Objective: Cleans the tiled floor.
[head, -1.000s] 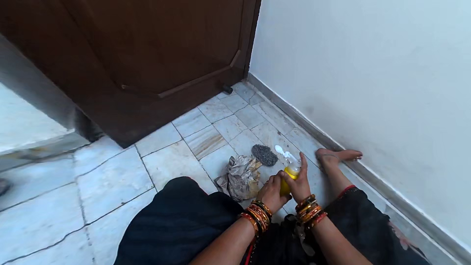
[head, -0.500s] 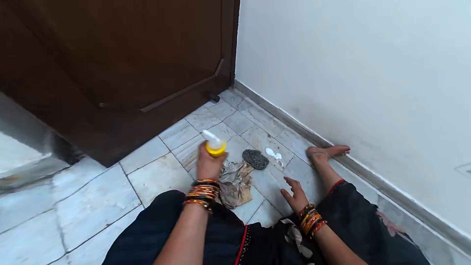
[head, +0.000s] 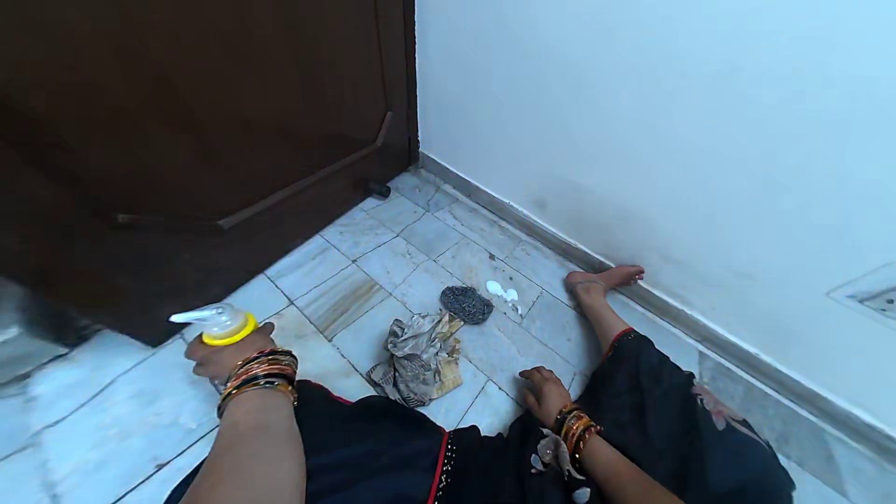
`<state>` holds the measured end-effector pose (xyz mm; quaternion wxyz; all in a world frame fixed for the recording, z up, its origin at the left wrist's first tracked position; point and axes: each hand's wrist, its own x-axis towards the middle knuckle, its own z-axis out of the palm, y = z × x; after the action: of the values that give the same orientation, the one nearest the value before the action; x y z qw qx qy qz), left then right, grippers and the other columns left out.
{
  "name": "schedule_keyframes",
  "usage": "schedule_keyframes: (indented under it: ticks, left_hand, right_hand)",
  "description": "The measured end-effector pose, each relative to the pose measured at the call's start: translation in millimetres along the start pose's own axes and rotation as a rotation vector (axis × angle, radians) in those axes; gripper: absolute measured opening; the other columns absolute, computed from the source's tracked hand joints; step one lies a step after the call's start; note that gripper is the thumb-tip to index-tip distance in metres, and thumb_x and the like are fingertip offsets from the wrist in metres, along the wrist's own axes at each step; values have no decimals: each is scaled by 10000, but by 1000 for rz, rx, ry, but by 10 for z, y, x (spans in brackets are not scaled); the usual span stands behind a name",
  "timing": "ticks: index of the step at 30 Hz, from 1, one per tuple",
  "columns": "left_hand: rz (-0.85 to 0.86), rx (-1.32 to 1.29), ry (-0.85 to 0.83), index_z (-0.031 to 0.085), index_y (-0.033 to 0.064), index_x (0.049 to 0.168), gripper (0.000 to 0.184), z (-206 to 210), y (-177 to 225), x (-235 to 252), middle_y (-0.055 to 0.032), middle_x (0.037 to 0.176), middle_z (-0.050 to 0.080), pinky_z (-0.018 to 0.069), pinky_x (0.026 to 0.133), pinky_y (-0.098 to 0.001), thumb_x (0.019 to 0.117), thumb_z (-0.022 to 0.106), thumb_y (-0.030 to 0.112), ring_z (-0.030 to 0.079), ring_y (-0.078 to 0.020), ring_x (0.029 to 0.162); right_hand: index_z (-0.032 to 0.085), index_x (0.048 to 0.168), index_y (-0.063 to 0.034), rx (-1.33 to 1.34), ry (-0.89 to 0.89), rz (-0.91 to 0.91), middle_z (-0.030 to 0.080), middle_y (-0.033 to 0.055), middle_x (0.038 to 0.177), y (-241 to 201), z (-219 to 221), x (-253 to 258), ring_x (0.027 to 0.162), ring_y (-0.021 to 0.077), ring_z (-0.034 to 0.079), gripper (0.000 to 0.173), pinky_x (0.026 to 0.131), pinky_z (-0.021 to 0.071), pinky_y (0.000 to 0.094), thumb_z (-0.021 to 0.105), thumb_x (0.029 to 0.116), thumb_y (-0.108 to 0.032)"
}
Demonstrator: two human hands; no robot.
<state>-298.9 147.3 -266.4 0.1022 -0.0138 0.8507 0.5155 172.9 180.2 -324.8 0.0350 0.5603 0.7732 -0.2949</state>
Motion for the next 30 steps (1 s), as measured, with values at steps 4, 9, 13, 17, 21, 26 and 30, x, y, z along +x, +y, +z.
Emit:
schedule_keyframes:
  ticks: [4, 9, 13, 17, 21, 26, 30]
  left_hand:
    - [-17, 56, 4, 338, 62, 1570, 955, 86, -71, 57, -292, 1512, 471, 419, 1141, -491, 799, 876, 232, 480, -405, 1410]
    - [-74, 74, 21, 268, 51, 1599, 977, 64, -58, 26, -296, 1512, 469, 430, 1134, -494, 836, 840, 265, 489, -402, 1403]
    - [-150, 149, -45, 197, -62, 1584, 1000, -10, -55, -59, -306, 1534, 434, 413, 1153, -460, 872, 804, 293, 475, -372, 1421]
    - [-103, 331, -190, 408, -114, 1478, 726, -119, 18, -323, -281, 1493, 500, 390, 1157, -469, 978, 680, 338, 481, -352, 1416]
    - [21, 97, -43, 243, -86, 1564, 890, -141, 191, -765, -328, 1554, 386, 376, 1179, -474, 929, 746, 282, 422, -407, 1448]
    - [754, 153, -453, 381, -63, 1526, 582, -84, 98, -1685, -346, 1531, 408, 423, 1129, -575, 1033, 588, 169, 486, -481, 1368]
    - [898, 533, -1384, 561, 13, 1427, 406, -8, -317, -2820, -214, 1424, 581, 509, 1060, -447, 1061, 512, 179, 645, -313, 1213]
  right_hand:
    - [615, 1410, -95, -22, -6, 2, 590, 175, 1447, -4, 8, -7, 1355, 363, 545, 421, 1116, 431, 543, 545, 1018, -231]
    - [616, 1412, -110, -50, -15, -4, 591, 162, 1450, -14, 16, 12, 1351, 355, 551, 423, 1104, 439, 547, 539, 1017, -240]
    - [610, 1419, -120, -76, -36, 1, 583, 152, 1463, -44, 0, 1, 1356, 351, 547, 428, 1097, 440, 552, 533, 1016, -245]
    - [611, 1419, -136, -95, -56, -12, 578, 143, 1471, -36, -11, 5, 1353, 351, 550, 435, 1088, 442, 568, 529, 1015, -277]
    - [618, 1409, -131, 68, -102, 33, 605, 136, 1435, -52, -111, 38, 1323, 320, 580, 419, 1096, 446, 557, 524, 1034, -295]
    - [584, 1421, -50, 361, -75, 54, 675, 183, 1312, 29, -282, 70, 1230, 300, 644, 406, 1097, 463, 487, 495, 1075, -244]
    - [601, 1387, -33, 539, -13, 84, 678, 190, 1280, 167, -287, 118, 1148, 297, 669, 380, 1017, 508, 476, 506, 1072, -225]
